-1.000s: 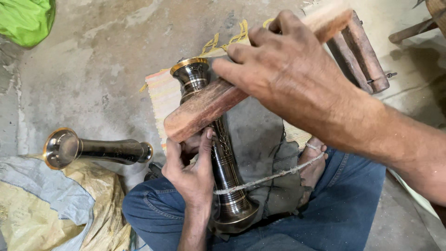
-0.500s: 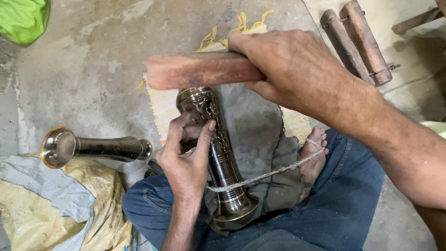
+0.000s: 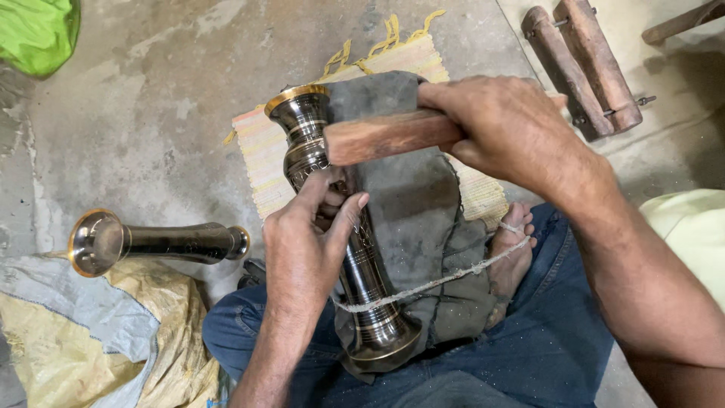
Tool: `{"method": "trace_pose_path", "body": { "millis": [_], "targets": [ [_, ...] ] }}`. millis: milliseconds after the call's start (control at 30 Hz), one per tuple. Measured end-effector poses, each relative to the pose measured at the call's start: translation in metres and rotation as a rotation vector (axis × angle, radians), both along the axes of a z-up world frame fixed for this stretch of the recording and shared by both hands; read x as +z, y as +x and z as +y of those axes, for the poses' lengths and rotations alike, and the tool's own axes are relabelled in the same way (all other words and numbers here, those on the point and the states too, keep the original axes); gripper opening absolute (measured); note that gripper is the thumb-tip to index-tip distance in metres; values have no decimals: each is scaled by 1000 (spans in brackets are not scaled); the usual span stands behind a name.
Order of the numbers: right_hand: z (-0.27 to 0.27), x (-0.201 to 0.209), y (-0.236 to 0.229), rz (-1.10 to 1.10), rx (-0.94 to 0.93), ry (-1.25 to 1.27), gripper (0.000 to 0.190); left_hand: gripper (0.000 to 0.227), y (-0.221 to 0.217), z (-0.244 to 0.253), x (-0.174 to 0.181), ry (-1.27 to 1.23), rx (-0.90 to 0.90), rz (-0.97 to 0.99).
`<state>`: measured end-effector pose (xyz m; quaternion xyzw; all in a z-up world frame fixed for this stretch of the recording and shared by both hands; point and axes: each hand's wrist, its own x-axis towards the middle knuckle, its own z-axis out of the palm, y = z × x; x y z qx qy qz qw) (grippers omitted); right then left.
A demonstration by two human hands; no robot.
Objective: The person is hand-engraving a decorative pattern onto a metal vase using a chisel and a wooden mallet. They hold the vase steady with one hand while striking the chisel with the mallet to create intricate designs on the surface.
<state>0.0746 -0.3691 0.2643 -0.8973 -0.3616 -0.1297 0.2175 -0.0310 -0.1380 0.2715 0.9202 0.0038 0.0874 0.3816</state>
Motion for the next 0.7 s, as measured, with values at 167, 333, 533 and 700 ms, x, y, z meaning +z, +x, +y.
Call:
{"method": "trace_pose_path", "body": {
  "millis": [167, 333, 533, 700],
  "targets": [
    [-3, -18, -6, 342, -172, 139, 27, 38, 1, 2, -1, -70, -28, 0],
    [-4, -31, -14, 236, -85, 260, 40, 38, 0, 4, -5, -59, -64, -51],
    [-5, -39, -17, 335, -193, 264, 25, 37, 1, 1, 0, 14, -64, -53],
    [-14, -52, -20, 494, -148, 310, 23, 38, 6, 2, 4, 77, -84, 43]
  ]
}}
